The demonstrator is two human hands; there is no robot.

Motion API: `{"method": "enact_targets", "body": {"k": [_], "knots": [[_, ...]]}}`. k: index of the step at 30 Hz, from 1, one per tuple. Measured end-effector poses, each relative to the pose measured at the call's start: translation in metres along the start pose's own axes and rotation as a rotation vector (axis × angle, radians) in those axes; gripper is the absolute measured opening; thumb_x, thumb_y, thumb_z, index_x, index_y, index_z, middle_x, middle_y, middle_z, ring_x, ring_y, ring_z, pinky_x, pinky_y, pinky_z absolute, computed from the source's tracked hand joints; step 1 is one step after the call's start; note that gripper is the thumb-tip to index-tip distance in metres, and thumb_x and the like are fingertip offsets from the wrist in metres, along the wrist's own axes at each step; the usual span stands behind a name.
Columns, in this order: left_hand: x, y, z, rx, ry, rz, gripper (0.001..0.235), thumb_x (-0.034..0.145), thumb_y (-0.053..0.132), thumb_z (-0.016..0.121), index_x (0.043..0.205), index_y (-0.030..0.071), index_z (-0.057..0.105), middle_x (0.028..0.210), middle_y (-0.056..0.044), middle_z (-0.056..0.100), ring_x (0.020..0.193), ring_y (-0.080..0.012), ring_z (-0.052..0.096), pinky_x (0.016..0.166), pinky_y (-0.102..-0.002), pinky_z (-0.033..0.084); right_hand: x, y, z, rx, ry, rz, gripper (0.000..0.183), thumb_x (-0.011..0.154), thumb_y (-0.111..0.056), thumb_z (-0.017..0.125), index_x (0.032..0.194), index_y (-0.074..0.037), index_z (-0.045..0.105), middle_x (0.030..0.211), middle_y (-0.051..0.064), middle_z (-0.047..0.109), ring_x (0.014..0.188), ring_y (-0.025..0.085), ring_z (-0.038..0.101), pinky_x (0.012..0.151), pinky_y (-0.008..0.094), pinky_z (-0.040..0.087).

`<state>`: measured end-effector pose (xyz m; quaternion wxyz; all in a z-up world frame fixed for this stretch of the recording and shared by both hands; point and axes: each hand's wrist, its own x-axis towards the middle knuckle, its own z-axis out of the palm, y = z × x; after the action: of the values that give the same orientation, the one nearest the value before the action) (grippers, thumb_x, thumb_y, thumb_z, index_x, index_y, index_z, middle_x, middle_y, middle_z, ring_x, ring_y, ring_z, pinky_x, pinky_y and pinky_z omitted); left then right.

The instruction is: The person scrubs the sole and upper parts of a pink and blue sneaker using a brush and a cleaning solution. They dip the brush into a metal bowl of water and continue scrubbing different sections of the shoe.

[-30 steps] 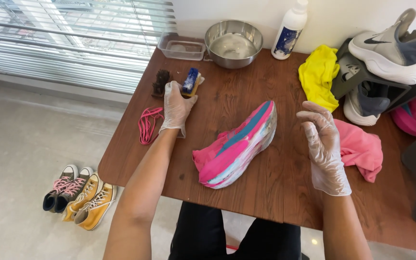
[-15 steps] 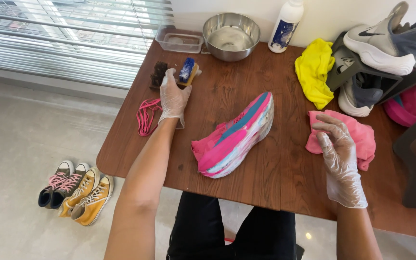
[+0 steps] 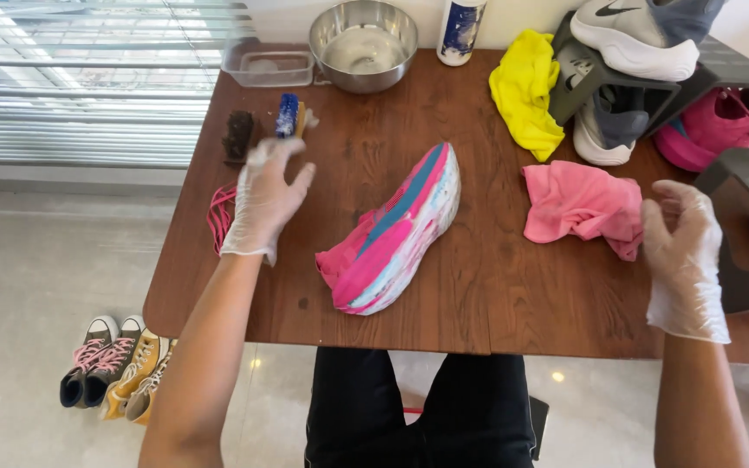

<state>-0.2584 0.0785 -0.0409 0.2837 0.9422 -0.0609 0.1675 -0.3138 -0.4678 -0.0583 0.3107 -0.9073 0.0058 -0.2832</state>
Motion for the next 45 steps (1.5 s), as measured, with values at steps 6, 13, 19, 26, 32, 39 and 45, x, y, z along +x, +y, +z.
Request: {"method": "enact_targets", "body": {"k": [6,13,19,26,32,39,45], "knots": [[-0.026,0.086,-0.026,-0.217,-0.621,-0.287,0.077,0.086,0.067,0.043,0.134,0.010,0.061,0.138,-0.011,0.063,0.129,-0.0281,0.059,0.110,-0.044,0.041,0.010,-0.112,-0.017,0.062,-0.316,0.618,0.066,0.105,-0.041,0.050,0.156,-0.002,0.036,0.156,0.018,0.044,0.139,0.029,0.045,0.113,0.043,0.034],[-0.024,0.106,-0.033,-0.236,-0.681,-0.362,0.066,0.077,0.070,0.047,0.118,0.021,0.066,0.126,0.001,0.069,0.115,-0.0189,0.063,0.092,-0.037,0.046,0.021,-0.083,-0.001,-0.019,-0.389,0.742,0.048,0.095,-0.039,0.072,0.133,-0.010,0.062,0.110,0.007,0.066,0.088,0.022,0.058,0.063,0.038,0.046],[-0.028,0.110,-0.038,-0.255,-0.763,-0.277,0.071,0.078,0.073,0.037,0.107,0.018,0.071,0.106,0.000,0.073,0.099,-0.0192,0.066,0.083,-0.034,0.045,0.013,-0.079,-0.010,0.370,-0.279,0.729,0.021,0.093,-0.018,0.067,0.097,-0.020,0.046,0.078,0.001,0.051,0.057,0.011,0.045,0.033,0.029,0.023],[-0.030,0.126,-0.045,-0.303,-0.823,-0.563,0.074,0.064,0.075,0.050,0.102,0.015,0.069,0.100,-0.003,0.075,0.089,-0.0207,0.069,0.073,-0.033,0.044,0.002,-0.045,-0.012,0.960,0.025,0.704,0.043,0.078,-0.014,0.074,0.118,-0.017,0.059,0.112,0.002,0.070,0.095,0.013,0.072,0.072,0.026,0.061],[-0.035,0.110,-0.034,-0.609,-0.870,-0.623,0.050,0.071,0.059,0.066,0.084,0.010,0.070,0.084,-0.005,0.075,0.074,-0.0194,0.070,0.071,-0.030,0.050,-0.015,-0.051,-0.017,1.282,0.198,0.950,0.048,0.076,-0.006,0.073,0.123,-0.003,0.064,0.119,0.010,0.072,0.109,0.020,0.075,0.095,0.030,0.067],[-0.043,0.085,-0.006,-1.149,-0.789,-0.558,0.039,0.075,0.027,0.078,0.104,0.002,0.072,0.102,-0.011,0.076,0.091,-0.0235,0.073,0.085,-0.035,0.060,-0.024,-0.099,-0.019,0.851,0.065,0.835,0.038,0.077,-0.016,0.067,0.116,-0.014,0.063,0.116,-0.003,0.069,0.109,0.008,0.069,0.099,0.019,0.057],[-0.050,0.071,0.001,-1.267,-0.786,-0.475,0.047,0.079,0.021,0.075,0.122,0.004,0.066,0.116,-0.009,0.072,0.104,-0.0218,0.070,0.096,-0.034,0.057,-0.015,-0.078,-0.011,0.820,0.130,0.947,0.037,0.074,-0.022,0.073,0.110,-0.015,0.070,0.110,-0.006,0.075,0.101,0.005,0.073,0.091,0.015,0.060]]}}
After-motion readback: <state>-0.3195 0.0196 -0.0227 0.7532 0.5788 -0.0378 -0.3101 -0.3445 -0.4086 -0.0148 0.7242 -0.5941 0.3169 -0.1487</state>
